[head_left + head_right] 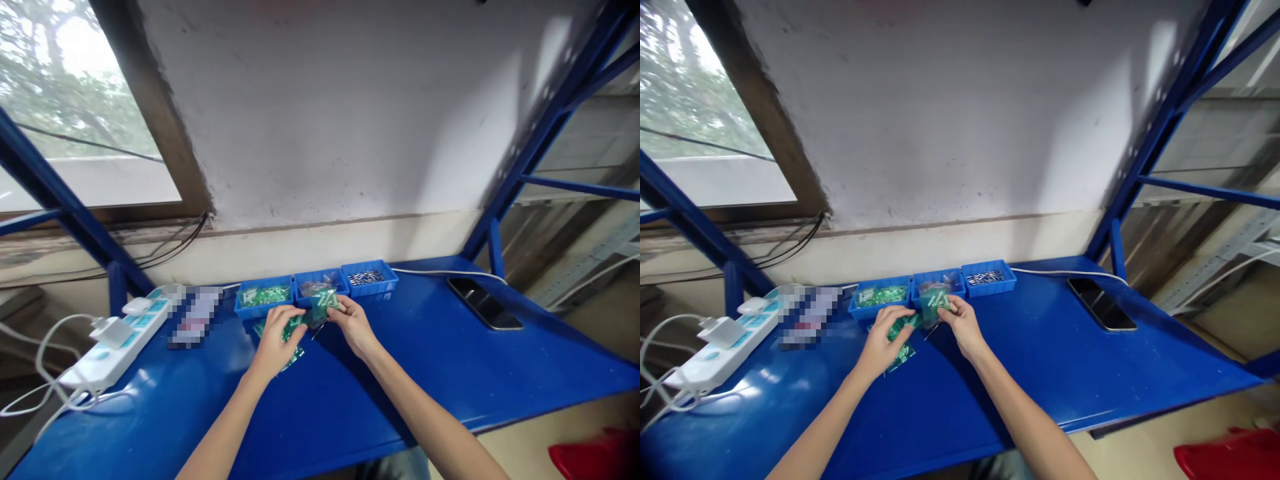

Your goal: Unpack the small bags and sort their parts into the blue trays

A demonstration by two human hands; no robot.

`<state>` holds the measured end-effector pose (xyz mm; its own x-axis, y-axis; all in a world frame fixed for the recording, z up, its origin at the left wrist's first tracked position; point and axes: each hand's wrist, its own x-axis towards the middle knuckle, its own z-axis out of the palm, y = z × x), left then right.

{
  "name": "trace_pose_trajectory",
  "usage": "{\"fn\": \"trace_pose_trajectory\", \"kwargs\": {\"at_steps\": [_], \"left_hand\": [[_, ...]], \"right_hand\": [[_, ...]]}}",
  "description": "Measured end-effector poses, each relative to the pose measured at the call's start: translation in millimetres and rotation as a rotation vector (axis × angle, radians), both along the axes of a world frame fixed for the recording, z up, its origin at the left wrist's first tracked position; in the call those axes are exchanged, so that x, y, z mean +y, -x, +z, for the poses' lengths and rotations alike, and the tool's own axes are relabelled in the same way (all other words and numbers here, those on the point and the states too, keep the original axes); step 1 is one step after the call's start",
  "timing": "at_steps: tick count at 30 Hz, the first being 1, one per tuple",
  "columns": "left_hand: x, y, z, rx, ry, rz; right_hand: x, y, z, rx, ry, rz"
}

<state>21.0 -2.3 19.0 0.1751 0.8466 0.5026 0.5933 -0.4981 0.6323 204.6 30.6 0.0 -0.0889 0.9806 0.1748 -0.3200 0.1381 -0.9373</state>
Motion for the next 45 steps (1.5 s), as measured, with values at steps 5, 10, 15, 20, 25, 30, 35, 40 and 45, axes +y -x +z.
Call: {"fn": "trace_pose_trajectory", "kwargs": {"at_steps": [5, 10, 15, 20, 25, 30, 35, 40, 45], "left_hand": [[0, 1, -9.8, -0.352, 0.438, -0.073], [2, -5, -14.5, -0.476, 0.465, -0.074], [1, 4, -8.9, -0.213, 0.084, 0.003], [-7, 1, -2.2, 0.059, -0.063, -0.179], [-7, -2, -1.9, -0.103, 0.318, -0.111], [1, 8, -3.0, -0.412, 0.542, -0.009], [25, 49, 14.9, -0.402, 0.289, 0.124], [58, 89, 37.3, 0.166, 0.157, 0.23], [81, 83, 38.5, 0.429, 0.311, 0.167]], "right_hand": [[-9, 0, 0.0, -0.173, -0.213, -0.062], [-17, 8, -4.1, -0.597, -0.536, -0.209], [-16, 12, -3.0, -0.569, -0.273, 0.039], [-15, 19, -5.0, -0.442, -0.138, 0.057], [-13, 14, -7.2, -0.471, -0.239, -0.084], [-18, 12, -6.4, -0.675, -0.705, -0.047], [-17, 15, -12.1, -0.786, -0.689, -0.086], [-8, 5, -12.1, -0.812, -0.564, -0.203], [-4, -4, -4.7, -0.853, -0.449, -0.228]]}}
